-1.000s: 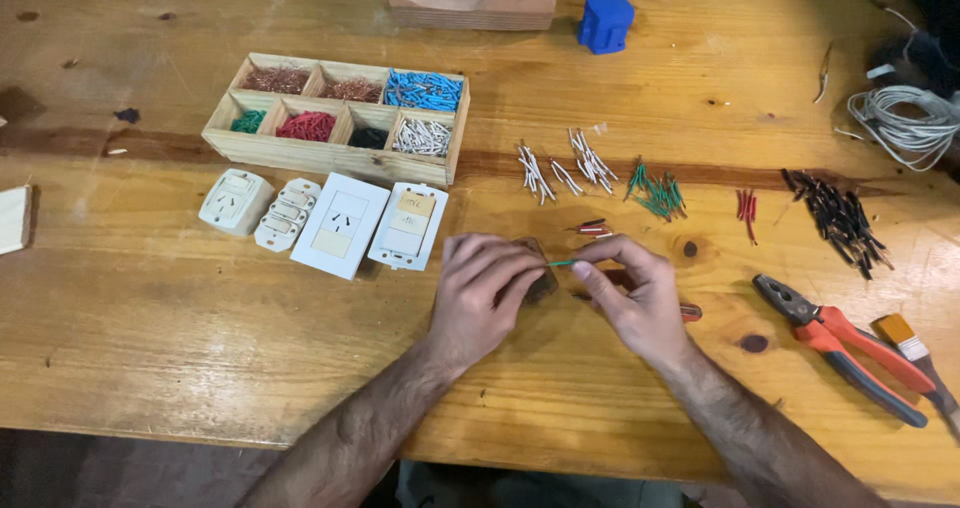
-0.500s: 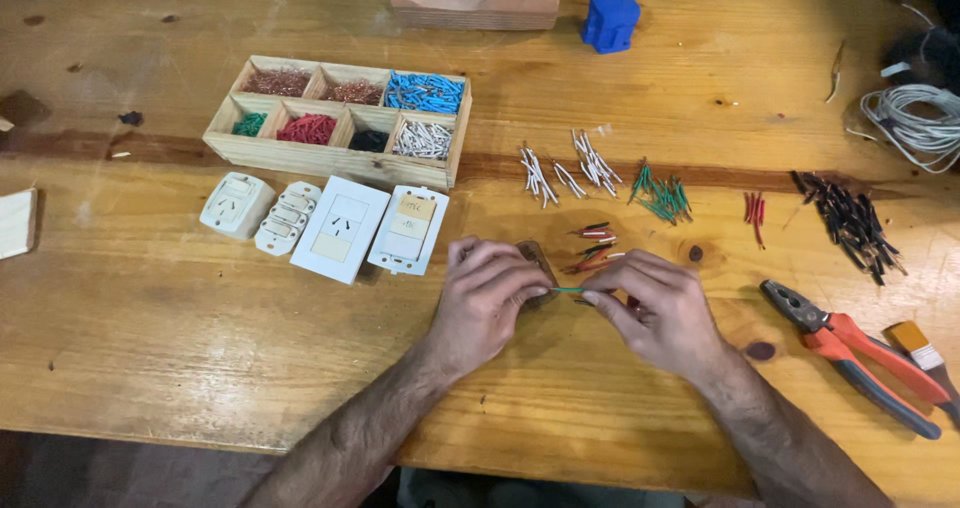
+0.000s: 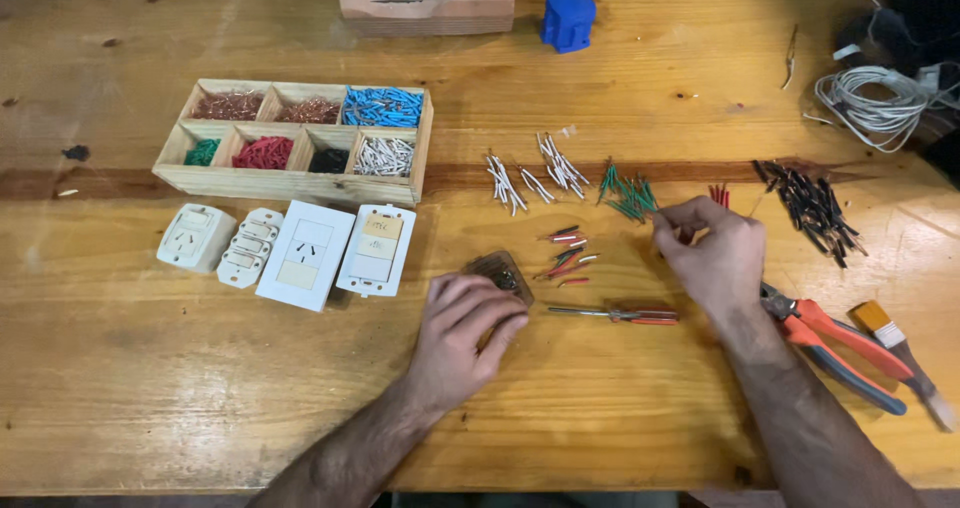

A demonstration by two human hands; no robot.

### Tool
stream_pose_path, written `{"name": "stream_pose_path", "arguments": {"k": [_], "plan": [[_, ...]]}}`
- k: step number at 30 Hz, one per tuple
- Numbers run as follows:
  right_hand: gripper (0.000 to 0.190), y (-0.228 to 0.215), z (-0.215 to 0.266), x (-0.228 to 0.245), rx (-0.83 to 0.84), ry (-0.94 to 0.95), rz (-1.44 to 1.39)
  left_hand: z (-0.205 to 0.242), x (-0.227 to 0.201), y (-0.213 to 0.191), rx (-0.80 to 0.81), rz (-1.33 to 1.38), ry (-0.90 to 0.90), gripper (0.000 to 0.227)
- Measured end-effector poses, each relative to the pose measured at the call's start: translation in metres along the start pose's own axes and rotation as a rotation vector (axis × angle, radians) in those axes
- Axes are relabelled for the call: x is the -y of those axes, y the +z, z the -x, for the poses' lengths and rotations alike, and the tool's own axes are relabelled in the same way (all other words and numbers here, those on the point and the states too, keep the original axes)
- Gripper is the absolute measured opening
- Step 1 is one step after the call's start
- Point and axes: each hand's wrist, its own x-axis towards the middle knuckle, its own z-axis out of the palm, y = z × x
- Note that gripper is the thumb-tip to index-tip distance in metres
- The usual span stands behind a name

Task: The person uses a screwdriver to connect red and green wires to terminals on a white electrical switch and a small black junction box. They then organize the remaining wires on the table and arrange the components.

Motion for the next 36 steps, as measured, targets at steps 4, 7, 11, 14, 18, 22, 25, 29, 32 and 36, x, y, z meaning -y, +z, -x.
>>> {"name": "stream_pose_path", "arguments": {"k": [4,7,11,14,18,22,25,29,32,36], "plan": [[0.011,0.013,-0.011,-0.009,-0.025,0.009,0.194,-0.004,-0.007,0.000,0.019,-0.012,0.030,0.006],[0.016,0.020,-0.016,-0.007,0.042,0.103,0.525,-0.008,-0.014,-0.002,0.074,-0.070,0.047,0.009],[0.017,0.019,-0.017,0.002,0.054,0.059,0.558,-0.009,-0.013,0.000,0.081,-0.114,0.066,0.007],[0.018,0.012,-0.015,0.000,0.004,-0.090,0.508,-0.011,-0.002,0.006,0.056,-0.169,0.068,0.006],[0.007,-0.001,-0.011,0.029,0.029,-0.535,0.308,-0.030,0.000,0.007,0.060,-0.278,0.070,0.004],[0.008,-0.003,-0.003,0.061,0.222,-0.647,0.105,-0.037,0.016,0.030,0.120,-0.334,0.074,0.003],[0.011,0.002,-0.002,0.055,0.291,-0.660,0.120,-0.046,0.031,0.053,0.209,-0.343,0.034,0.004],[0.007,0.002,-0.003,0.055,0.341,-0.644,0.169,-0.061,0.048,0.076,0.417,-0.437,-0.094,0.008],[0.005,0.003,-0.004,0.047,0.362,-0.664,0.237,-0.064,0.057,0.084,0.451,-0.486,-0.091,0.008],[0.007,-0.001,-0.005,0.046,0.407,-0.649,0.236,-0.063,0.055,0.078,0.451,-0.593,-0.064,0.014]]}}
